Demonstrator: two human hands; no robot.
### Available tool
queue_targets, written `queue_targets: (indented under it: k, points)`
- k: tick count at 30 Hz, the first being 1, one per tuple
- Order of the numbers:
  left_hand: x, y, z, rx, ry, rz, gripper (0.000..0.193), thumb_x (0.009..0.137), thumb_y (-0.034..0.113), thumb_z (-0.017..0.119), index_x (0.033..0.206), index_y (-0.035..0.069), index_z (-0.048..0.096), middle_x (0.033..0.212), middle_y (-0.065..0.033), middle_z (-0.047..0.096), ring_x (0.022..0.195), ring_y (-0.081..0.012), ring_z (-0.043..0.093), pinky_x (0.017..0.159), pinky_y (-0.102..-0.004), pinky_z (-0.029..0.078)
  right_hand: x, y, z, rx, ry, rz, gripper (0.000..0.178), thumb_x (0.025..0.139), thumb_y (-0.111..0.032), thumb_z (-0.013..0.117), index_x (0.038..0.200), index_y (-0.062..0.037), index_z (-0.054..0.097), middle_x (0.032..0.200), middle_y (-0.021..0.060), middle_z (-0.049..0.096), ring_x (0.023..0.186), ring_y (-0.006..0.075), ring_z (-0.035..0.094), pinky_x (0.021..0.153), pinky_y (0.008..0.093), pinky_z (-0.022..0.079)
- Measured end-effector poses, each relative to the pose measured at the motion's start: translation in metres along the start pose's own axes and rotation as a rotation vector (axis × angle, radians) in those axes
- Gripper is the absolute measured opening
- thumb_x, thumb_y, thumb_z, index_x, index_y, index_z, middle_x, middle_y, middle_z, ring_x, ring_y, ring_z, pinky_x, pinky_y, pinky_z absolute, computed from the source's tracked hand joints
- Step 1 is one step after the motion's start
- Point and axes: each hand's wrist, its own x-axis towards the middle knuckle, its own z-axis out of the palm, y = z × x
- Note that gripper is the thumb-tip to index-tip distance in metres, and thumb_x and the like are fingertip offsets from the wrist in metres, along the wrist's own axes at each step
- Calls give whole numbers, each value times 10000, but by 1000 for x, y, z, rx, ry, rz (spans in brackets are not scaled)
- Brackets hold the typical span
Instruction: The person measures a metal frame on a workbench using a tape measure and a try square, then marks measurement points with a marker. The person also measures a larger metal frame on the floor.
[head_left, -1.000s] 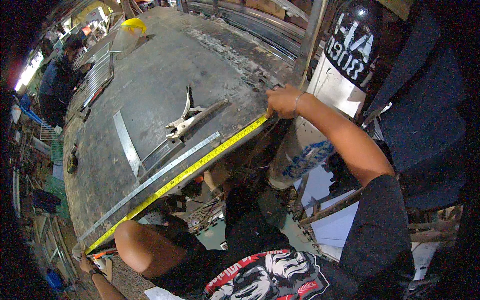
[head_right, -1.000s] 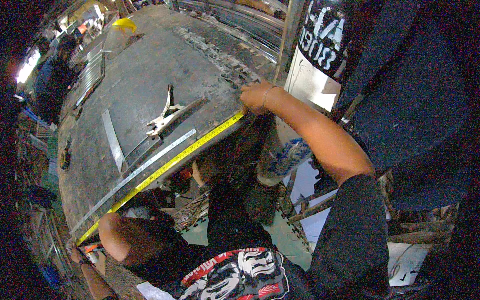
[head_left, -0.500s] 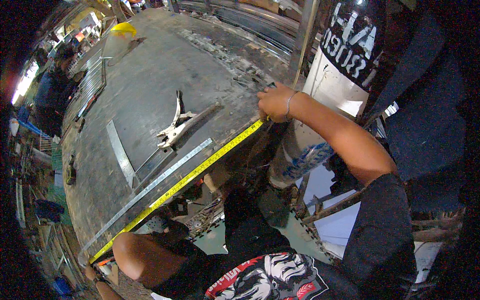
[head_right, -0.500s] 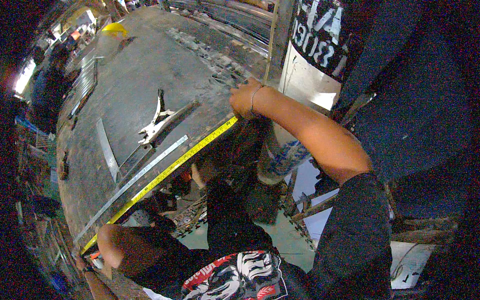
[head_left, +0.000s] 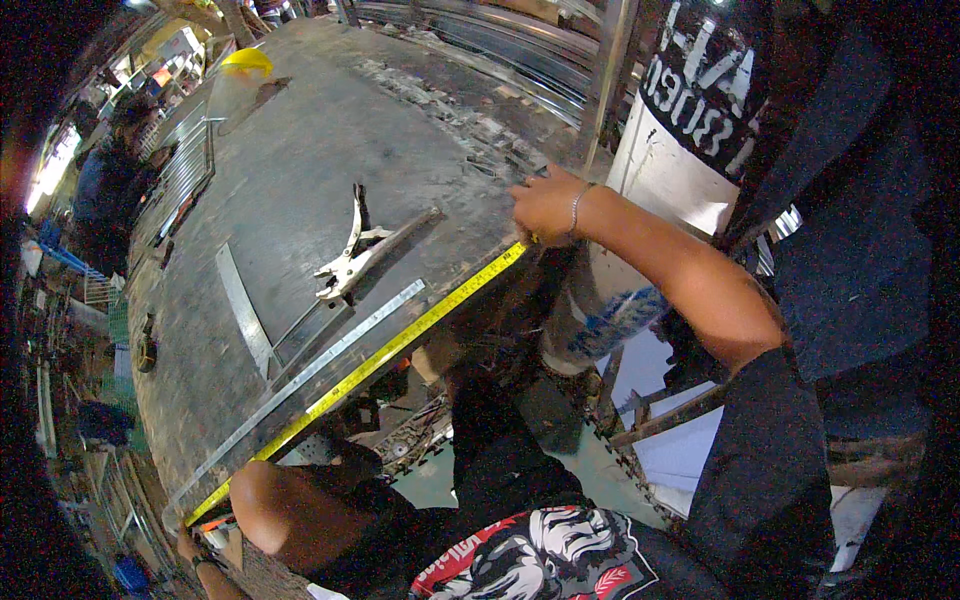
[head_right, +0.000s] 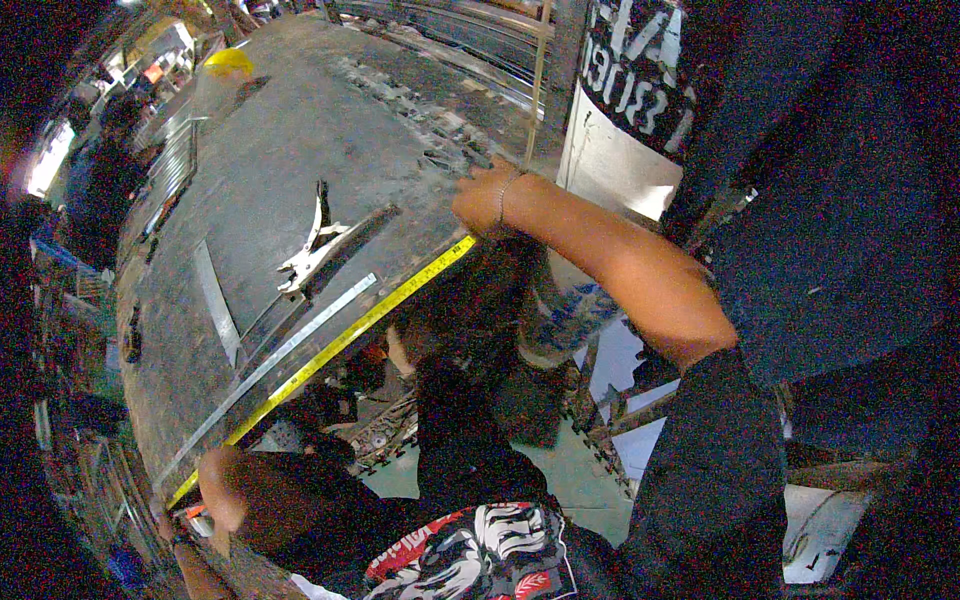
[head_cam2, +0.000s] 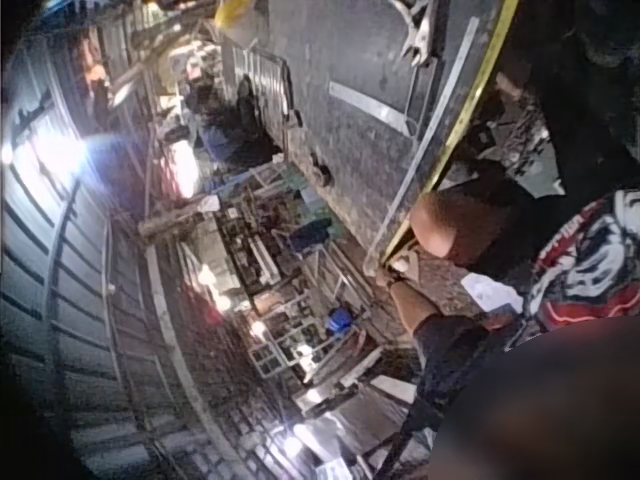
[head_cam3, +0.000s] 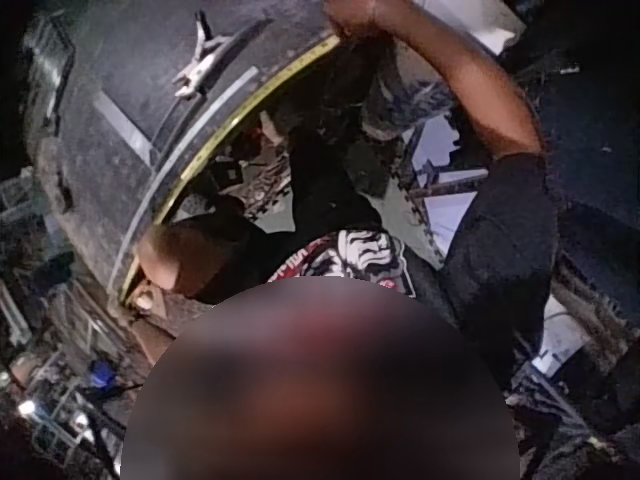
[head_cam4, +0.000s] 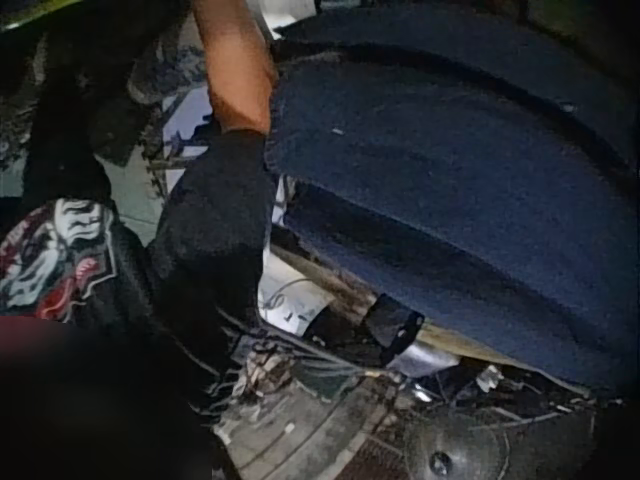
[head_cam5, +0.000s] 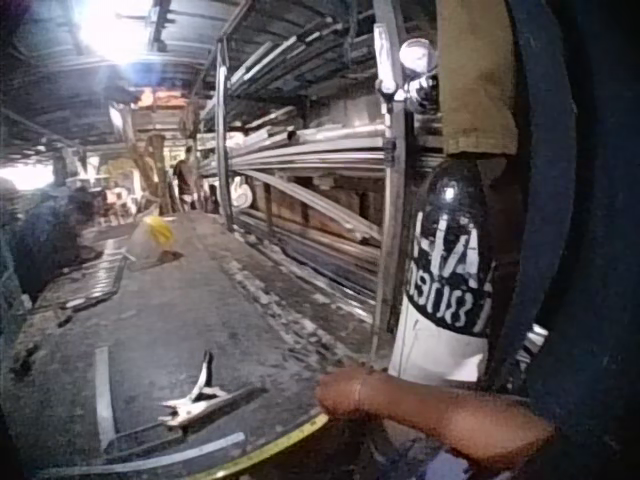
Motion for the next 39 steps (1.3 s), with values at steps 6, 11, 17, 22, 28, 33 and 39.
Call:
queue_targets:
  k: [6, 11, 17, 22, 28, 33, 39]
  points:
    - [21, 1, 8, 290, 473, -361, 479, 937, 487, 728, 907, 12, 786, 732, -38, 668, 577, -147, 542, 523, -364, 418, 1, 0, 2, -30, 27, -3, 386, 772, -154, 734, 1088, -365, 802, 1262, 62, 594, 1304, 316, 534, 1088, 625, 382]
    - [16, -18, -3, 220, 455, -227, 488, 907, 483, 763, 979, 1, 781, 809, -59, 700, 625, -160, 573, 535, -358, 419, 0, 1, 8, -78, 41, -2, 420, 774, -149, 717, 1111, -388, 795, 1260, 56, 593, 1282, 306, 545, 1076, 613, 393]
    - [29, -36, -16, 276, 469, -252, 464, 900, 414, 766, 1080, -13, 754, 995, -97, 721, 801, -194, 626, 648, -386, 473, -8, 8, 19, -66, 94, 6, 498, 784, -108, 676, 1174, -402, 774, 1244, 79, 576, 1282, 331, 537, 1028, 610, 432]
    - [17, -38, -3, 121, 492, -179, 583, 892, 400, 773, 1255, -36, 638, 1188, -139, 671, 977, -250, 632, 773, -430, 498, -11, 9, 22, 84, 69, 11, 407, 813, -134, 707, 1183, -291, 770, 1341, 144, 567, 1353, 404, 493, 1034, 701, 432]
    - [-7, -33, 16, -149, 492, -109, 806, 876, 413, 791, 1459, -60, 497, 1383, -184, 605, 1146, -319, 620, 901, -479, 500, -8, 18, 34, 216, 109, -38, 571, 780, 27, 595, 1187, -326, 786, 1206, 140, 557, 1265, 388, 500, 1122, 559, 391]
    - [3, -57, -4, 304, 461, -45, 791, 856, 455, 793, 1423, -48, 567, 1375, -211, 626, 1176, -324, 618, 966, -456, 478, 3, 33, 45, 220, 93, -116, 499, 753, -29, 681, 1161, -294, 794, 1298, 182, 572, 1274, 446, 509, 1149, 584, 403]
    - [22, -92, -17, -184, 626, -150, 652, 879, 364, 784, 1349, -58, 624, 1307, -188, 661, 1070, -268, 669, 859, -427, 536, 12, 44, 54, 851, 53, -5, 462, 718, -49, 687, 1121, -241, 805, 1166, 180, 652, 1208, 404, 559, 1127, 581, 364]
